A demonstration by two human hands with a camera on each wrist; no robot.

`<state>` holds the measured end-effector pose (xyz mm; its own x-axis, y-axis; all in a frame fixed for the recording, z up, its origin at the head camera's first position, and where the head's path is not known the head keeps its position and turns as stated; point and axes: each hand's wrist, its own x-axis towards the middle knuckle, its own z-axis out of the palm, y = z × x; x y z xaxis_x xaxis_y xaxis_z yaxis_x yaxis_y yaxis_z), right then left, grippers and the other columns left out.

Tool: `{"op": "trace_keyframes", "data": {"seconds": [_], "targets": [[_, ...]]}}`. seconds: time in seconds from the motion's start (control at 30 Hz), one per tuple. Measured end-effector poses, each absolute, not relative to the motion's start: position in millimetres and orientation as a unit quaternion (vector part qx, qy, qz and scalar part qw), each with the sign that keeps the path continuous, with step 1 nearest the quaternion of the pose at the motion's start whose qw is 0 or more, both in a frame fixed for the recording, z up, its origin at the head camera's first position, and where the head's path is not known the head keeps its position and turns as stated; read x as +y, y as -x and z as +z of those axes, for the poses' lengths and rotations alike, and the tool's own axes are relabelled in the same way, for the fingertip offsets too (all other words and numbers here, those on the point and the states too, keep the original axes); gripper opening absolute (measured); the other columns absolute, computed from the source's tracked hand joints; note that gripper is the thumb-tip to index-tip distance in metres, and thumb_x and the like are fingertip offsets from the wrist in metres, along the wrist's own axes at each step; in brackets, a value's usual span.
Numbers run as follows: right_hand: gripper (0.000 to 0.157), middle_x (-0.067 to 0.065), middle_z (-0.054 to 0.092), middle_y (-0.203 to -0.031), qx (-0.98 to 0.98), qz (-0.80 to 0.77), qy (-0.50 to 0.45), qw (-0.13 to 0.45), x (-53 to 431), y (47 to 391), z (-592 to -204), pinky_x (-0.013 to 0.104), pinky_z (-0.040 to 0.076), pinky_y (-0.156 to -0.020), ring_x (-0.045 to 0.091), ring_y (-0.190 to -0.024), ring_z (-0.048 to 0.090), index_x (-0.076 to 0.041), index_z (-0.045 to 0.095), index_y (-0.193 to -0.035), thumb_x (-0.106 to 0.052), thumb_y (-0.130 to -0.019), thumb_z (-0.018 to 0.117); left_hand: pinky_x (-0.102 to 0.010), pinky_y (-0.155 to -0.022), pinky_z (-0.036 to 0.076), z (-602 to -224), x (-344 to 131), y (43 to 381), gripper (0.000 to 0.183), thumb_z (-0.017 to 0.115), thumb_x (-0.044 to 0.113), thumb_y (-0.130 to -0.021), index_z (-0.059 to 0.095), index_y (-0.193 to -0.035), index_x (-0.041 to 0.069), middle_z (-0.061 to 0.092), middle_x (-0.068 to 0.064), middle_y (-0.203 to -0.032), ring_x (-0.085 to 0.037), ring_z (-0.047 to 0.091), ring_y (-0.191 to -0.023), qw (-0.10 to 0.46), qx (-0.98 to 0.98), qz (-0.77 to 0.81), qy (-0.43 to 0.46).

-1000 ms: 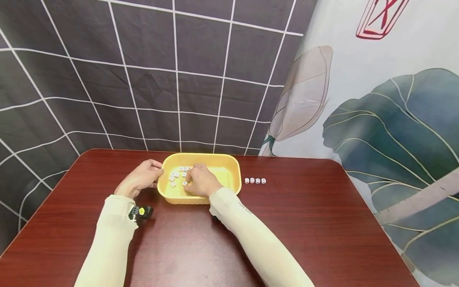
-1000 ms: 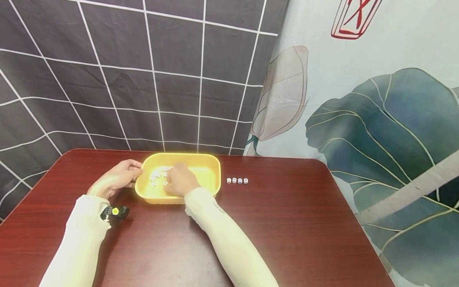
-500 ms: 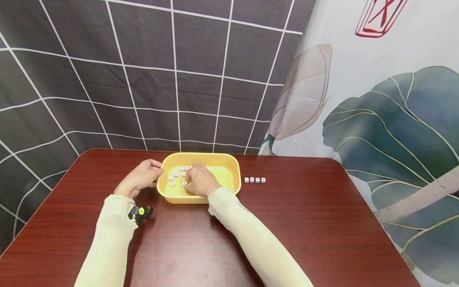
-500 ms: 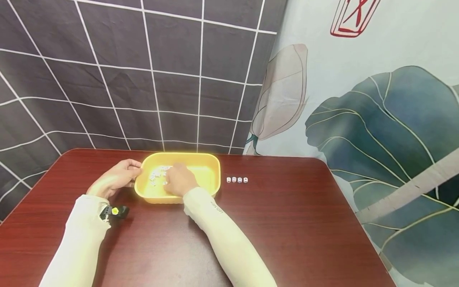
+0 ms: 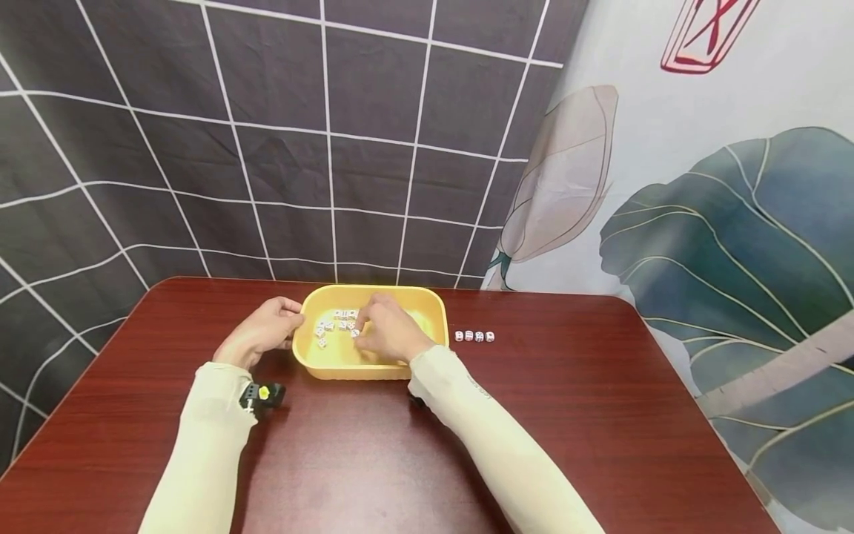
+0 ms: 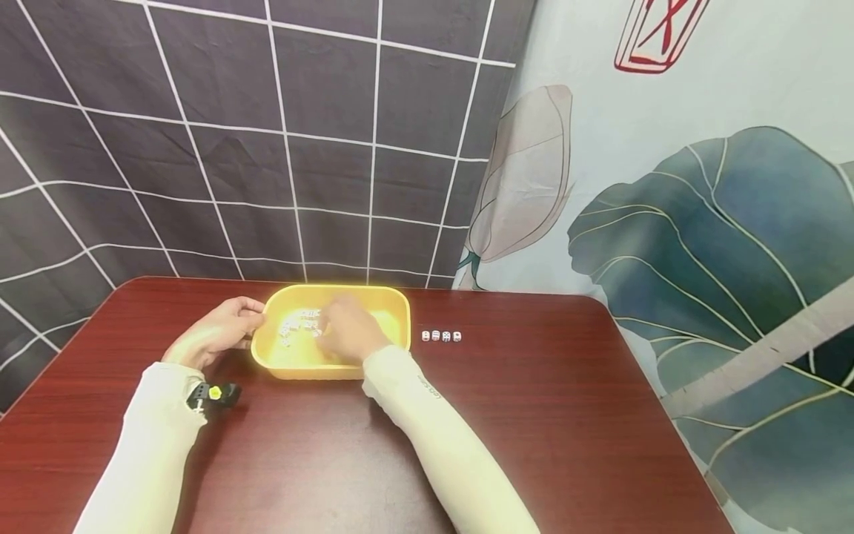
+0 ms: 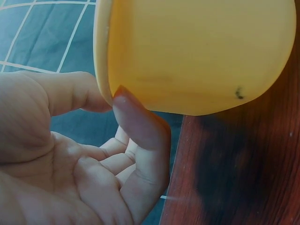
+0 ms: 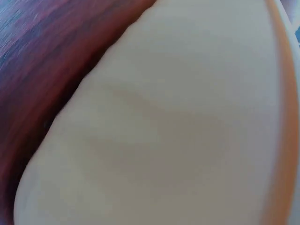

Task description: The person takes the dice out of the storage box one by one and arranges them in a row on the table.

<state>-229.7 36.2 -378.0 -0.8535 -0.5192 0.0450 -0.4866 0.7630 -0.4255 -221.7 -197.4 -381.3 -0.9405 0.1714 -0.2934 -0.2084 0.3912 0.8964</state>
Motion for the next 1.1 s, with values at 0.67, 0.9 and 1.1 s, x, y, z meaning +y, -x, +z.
{"op": "trace_keyframes", "data": {"seconds": [0.67, 0.9, 1.1], "targets": [[0.01, 0.006, 0.063, -0.102, 0.934, -0.202, 0.295, -0.013, 96.6, 227.8, -371.5, 0.034, 0.049, -0.094, 0.024, -0.107, 0.053, -0.011, 0.076, -0.088, -0.017, -0.082, 0.081, -0.024, -0.071, 0.058, -383.4, -196.8, 220.5, 0.041, 0.046, 0.01, -0.103, 0.036, -0.136, -0.013, 0.056, -0.017, -0.112, -0.011, 0.06, -0.084, 0.171, 0.823, 0.542, 0.016], [0.008, 0.005, 0.061, -0.103, 0.929, -0.207, 0.306, -0.017, 118.6, 229.9, -364.5, 0.033, 0.048, -0.092, 0.023, -0.108, 0.05, -0.011, 0.077, -0.09, -0.015, -0.083, 0.078, -0.023, -0.071, 0.057, -382.7, -196.7, 220.9, 0.041, 0.045, 0.01, -0.103, 0.036, -0.136, -0.013, 0.056, -0.012, -0.105, -0.01, 0.059, -0.083, 0.172, 0.822, 0.543, 0.018], [0.01, 0.006, 0.061, -0.104, 0.929, -0.205, 0.307, -0.028, 138.6, 228.1, -360.3, 0.034, 0.048, -0.091, 0.024, -0.105, 0.049, -0.008, 0.076, -0.092, -0.014, -0.084, 0.076, -0.023, -0.07, 0.057, -383.0, -195.9, 221.4, 0.041, 0.045, 0.011, -0.103, 0.037, -0.136, -0.013, 0.056, -0.014, -0.107, -0.01, 0.059, -0.084, 0.17, 0.823, 0.542, 0.019]]}}
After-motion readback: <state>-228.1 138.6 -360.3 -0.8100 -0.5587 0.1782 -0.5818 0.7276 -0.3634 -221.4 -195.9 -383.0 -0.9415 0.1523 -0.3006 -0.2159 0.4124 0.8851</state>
